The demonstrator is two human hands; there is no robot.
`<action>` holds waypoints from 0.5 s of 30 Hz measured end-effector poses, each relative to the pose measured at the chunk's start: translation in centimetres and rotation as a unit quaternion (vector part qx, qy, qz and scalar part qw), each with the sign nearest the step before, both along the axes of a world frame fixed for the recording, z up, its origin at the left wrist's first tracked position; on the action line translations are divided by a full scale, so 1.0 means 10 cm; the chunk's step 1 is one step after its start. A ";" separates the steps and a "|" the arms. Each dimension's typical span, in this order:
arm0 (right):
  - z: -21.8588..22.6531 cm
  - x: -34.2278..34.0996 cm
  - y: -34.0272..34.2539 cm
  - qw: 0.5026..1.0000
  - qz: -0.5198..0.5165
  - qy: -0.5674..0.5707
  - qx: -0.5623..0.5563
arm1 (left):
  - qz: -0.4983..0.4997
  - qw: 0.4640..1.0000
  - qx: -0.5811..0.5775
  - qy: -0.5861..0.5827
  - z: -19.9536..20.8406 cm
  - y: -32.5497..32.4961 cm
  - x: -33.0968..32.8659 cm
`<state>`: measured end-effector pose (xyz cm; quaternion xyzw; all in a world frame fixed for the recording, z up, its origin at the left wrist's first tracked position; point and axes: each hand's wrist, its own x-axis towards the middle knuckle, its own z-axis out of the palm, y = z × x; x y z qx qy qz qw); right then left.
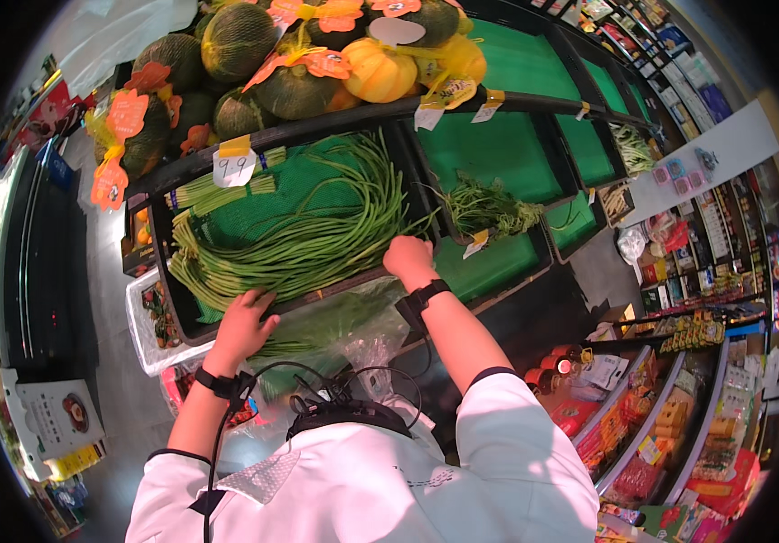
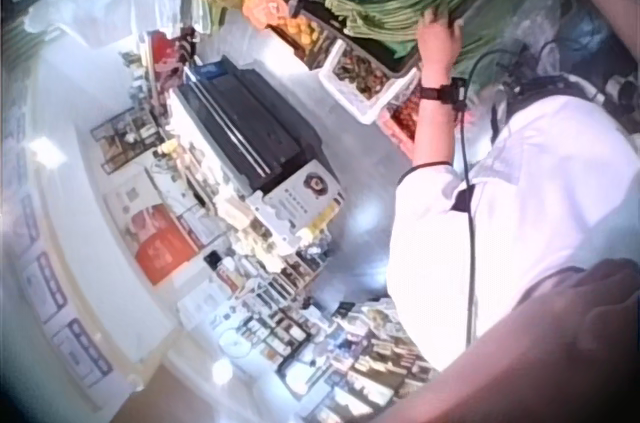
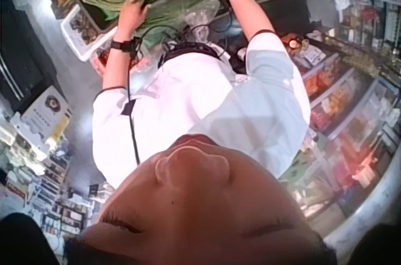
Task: The person organizes bunches of long beans and celery on a grocery store display shelf. They pull the vegetables out of a large plastic bag, align the stalks by hand, and stack them neatly on a green shelf surface next to other produce.
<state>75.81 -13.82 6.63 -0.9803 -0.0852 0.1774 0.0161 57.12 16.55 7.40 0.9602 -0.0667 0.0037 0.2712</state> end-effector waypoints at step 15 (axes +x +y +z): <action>-0.39 0.24 0.20 0.872 -0.163 -0.077 0.455 | -0.028 0.999 0.035 0.001 0.01 -0.17 -0.03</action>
